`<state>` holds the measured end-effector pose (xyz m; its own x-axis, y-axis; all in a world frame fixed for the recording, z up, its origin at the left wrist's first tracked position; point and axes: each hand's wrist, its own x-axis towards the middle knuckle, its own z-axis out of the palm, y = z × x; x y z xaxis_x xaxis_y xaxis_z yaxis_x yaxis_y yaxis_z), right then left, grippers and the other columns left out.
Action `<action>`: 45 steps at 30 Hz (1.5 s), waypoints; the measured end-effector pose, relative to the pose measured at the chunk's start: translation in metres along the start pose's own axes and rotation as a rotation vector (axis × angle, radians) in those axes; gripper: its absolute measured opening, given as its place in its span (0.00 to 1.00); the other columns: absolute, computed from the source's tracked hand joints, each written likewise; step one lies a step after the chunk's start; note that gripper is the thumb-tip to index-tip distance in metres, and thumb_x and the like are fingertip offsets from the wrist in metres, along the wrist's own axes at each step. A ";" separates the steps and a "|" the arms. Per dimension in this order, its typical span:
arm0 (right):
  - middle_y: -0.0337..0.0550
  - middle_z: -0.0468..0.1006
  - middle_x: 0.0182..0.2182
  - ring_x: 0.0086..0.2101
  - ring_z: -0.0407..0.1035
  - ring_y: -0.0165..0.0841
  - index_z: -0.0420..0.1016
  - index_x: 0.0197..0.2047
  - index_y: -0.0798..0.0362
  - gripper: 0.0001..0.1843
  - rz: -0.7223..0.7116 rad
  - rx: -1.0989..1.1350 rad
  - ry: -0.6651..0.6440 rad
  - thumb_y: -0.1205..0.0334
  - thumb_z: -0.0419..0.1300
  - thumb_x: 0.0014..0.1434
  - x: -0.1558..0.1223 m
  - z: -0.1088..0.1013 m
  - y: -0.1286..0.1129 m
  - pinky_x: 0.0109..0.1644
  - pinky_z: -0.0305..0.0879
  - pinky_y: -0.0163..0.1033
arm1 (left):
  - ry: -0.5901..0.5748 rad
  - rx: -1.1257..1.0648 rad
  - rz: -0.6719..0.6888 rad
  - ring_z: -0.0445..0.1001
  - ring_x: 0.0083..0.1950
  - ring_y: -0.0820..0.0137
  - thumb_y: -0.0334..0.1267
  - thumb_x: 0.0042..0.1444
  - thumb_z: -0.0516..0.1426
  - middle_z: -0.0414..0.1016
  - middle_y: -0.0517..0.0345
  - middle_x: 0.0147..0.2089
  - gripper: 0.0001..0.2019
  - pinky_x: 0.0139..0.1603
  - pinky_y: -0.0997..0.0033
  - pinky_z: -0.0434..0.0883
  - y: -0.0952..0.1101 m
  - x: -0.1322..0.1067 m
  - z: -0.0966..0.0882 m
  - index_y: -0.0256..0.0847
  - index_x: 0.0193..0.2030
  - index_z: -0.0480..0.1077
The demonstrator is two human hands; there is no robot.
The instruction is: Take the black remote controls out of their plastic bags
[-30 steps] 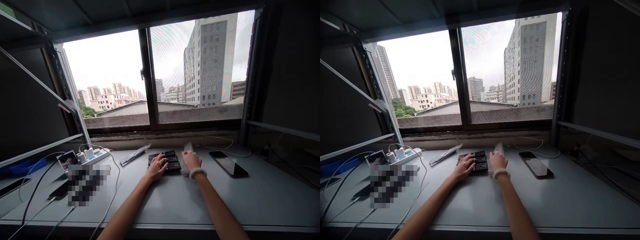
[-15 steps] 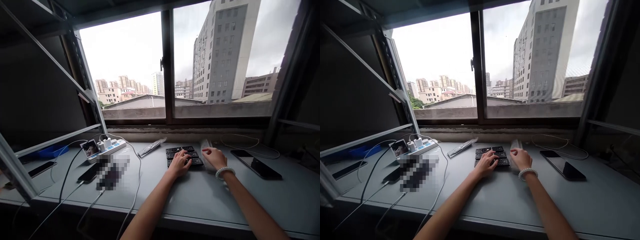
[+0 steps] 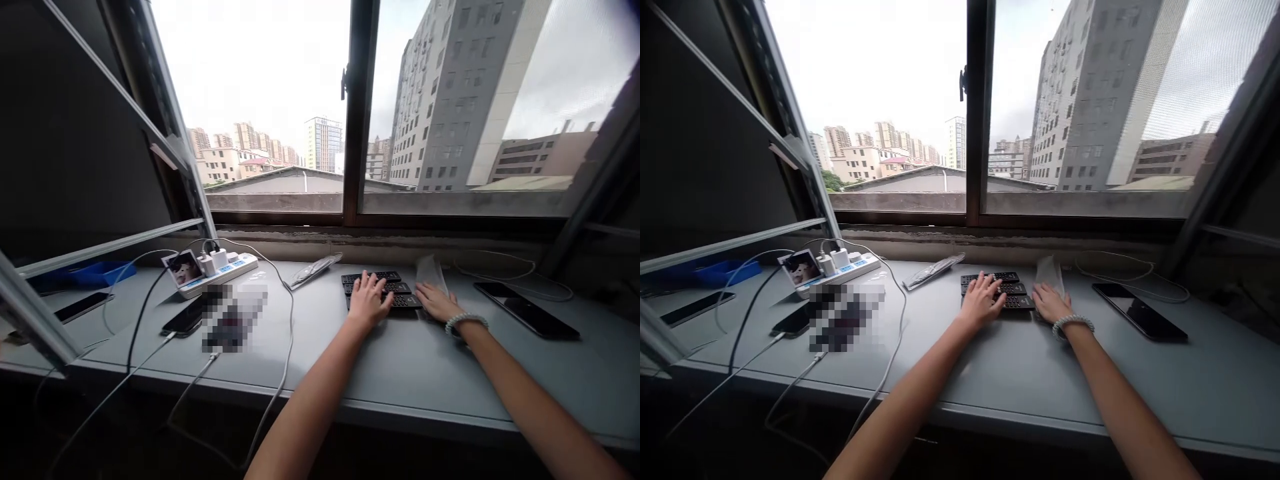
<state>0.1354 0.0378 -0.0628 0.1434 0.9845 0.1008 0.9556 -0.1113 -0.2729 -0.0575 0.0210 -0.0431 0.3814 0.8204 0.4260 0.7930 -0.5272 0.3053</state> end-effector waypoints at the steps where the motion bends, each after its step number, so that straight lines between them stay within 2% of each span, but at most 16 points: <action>1: 0.41 0.53 0.64 0.63 0.45 0.36 0.59 0.62 0.43 0.25 0.014 -0.010 -0.002 0.58 0.37 0.65 0.000 -0.001 0.000 0.63 0.40 0.53 | -0.023 0.007 -0.035 0.43 0.69 0.53 0.48 0.60 0.45 0.55 0.47 0.65 0.25 0.64 0.48 0.48 -0.002 0.001 0.000 0.40 0.61 0.59; 4: 0.45 0.54 0.63 0.62 0.47 0.38 0.60 0.62 0.47 0.24 0.031 -0.029 0.017 0.58 0.39 0.65 -0.002 -0.004 -0.003 0.62 0.43 0.53 | -0.126 0.032 -0.134 0.41 0.69 0.50 0.51 0.60 0.44 0.51 0.48 0.67 0.29 0.65 0.48 0.46 -0.006 0.003 -0.001 0.39 0.64 0.55; 8: 0.45 0.55 0.63 0.62 0.47 0.38 0.59 0.62 0.47 0.24 0.041 -0.039 0.009 0.57 0.39 0.65 -0.003 -0.008 -0.009 0.62 0.43 0.54 | -0.194 0.052 -0.164 0.42 0.69 0.49 0.52 0.60 0.42 0.48 0.47 0.68 0.30 0.65 0.48 0.45 -0.006 0.004 -0.003 0.36 0.65 0.53; 15: 0.47 0.57 0.62 0.61 0.48 0.37 0.61 0.61 0.51 0.25 -0.004 0.022 -0.014 0.68 0.42 0.62 -0.002 -0.018 -0.011 0.63 0.35 0.55 | -0.099 0.068 -0.116 0.40 0.70 0.55 0.54 0.60 0.42 0.49 0.52 0.68 0.29 0.66 0.49 0.44 -0.011 0.007 0.003 0.41 0.64 0.54; 21: 0.47 0.60 0.60 0.59 0.53 0.34 0.62 0.60 0.53 0.24 -0.042 0.086 0.076 0.63 0.39 0.64 -0.007 -0.030 -0.021 0.64 0.34 0.53 | -0.036 0.102 -0.116 0.40 0.70 0.60 0.49 0.61 0.43 0.50 0.51 0.68 0.26 0.68 0.55 0.42 -0.009 0.009 -0.002 0.39 0.63 0.57; 25: 0.42 0.62 0.59 0.58 0.55 0.31 0.64 0.58 0.50 0.23 -0.194 0.166 0.142 0.59 0.40 0.64 -0.016 -0.033 -0.036 0.65 0.34 0.49 | 0.041 0.169 -0.222 0.39 0.70 0.61 0.45 0.62 0.43 0.50 0.51 0.68 0.24 0.68 0.58 0.43 -0.012 0.007 -0.007 0.38 0.61 0.59; 28: 0.43 0.60 0.60 0.60 0.51 0.33 0.64 0.59 0.49 0.23 -0.347 0.197 0.115 0.57 0.46 0.62 -0.024 -0.026 -0.048 0.65 0.31 0.49 | -0.024 0.190 -0.314 0.41 0.70 0.60 0.47 0.62 0.43 0.50 0.51 0.68 0.24 0.67 0.56 0.44 -0.015 0.005 -0.010 0.39 0.62 0.58; 30: 0.44 0.56 0.62 0.62 0.46 0.35 0.61 0.62 0.49 0.26 -0.392 0.178 0.056 0.54 0.47 0.62 -0.028 -0.020 -0.055 0.65 0.29 0.50 | -0.090 0.185 -0.353 0.42 0.69 0.60 0.49 0.62 0.42 0.50 0.51 0.68 0.26 0.67 0.55 0.46 -0.015 0.004 -0.011 0.39 0.63 0.57; 34: 0.49 0.48 0.65 0.64 0.39 0.41 0.53 0.66 0.50 0.32 -0.322 0.132 0.010 0.47 0.45 0.61 -0.032 -0.014 -0.062 0.64 0.30 0.52 | -0.139 0.193 -0.373 0.40 0.70 0.59 0.50 0.62 0.40 0.48 0.52 0.68 0.27 0.66 0.55 0.45 -0.015 0.004 -0.013 0.40 0.65 0.54; 38: 0.61 0.49 0.63 0.63 0.41 0.46 0.50 0.67 0.57 0.38 -0.187 0.102 -0.003 0.42 0.44 0.60 -0.031 -0.016 -0.062 0.64 0.32 0.52 | -0.151 0.212 -0.381 0.41 0.70 0.59 0.51 0.62 0.41 0.47 0.52 0.69 0.28 0.66 0.55 0.44 -0.020 0.007 -0.014 0.41 0.65 0.52; 41: 0.61 0.50 0.63 0.63 0.44 0.43 0.50 0.67 0.57 0.37 -0.216 0.119 -0.019 0.44 0.44 0.61 -0.030 -0.015 -0.061 0.64 0.33 0.50 | -0.181 0.188 -0.347 0.41 0.70 0.59 0.53 0.61 0.41 0.46 0.52 0.69 0.29 0.66 0.55 0.46 -0.028 0.008 -0.015 0.41 0.66 0.51; 45: 0.58 0.50 0.63 0.63 0.45 0.41 0.51 0.66 0.55 0.35 -0.250 0.133 -0.017 0.46 0.45 0.61 -0.028 -0.011 -0.060 0.64 0.35 0.51 | -0.175 0.155 -0.296 0.42 0.69 0.60 0.54 0.60 0.42 0.48 0.52 0.69 0.29 0.66 0.54 0.46 -0.037 0.006 -0.016 0.43 0.65 0.52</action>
<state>0.0767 0.0150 -0.0385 -0.0976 0.9814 0.1651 0.9185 0.1527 -0.3648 -0.0920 0.0418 -0.0381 0.1896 0.9647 0.1830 0.9383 -0.2329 0.2554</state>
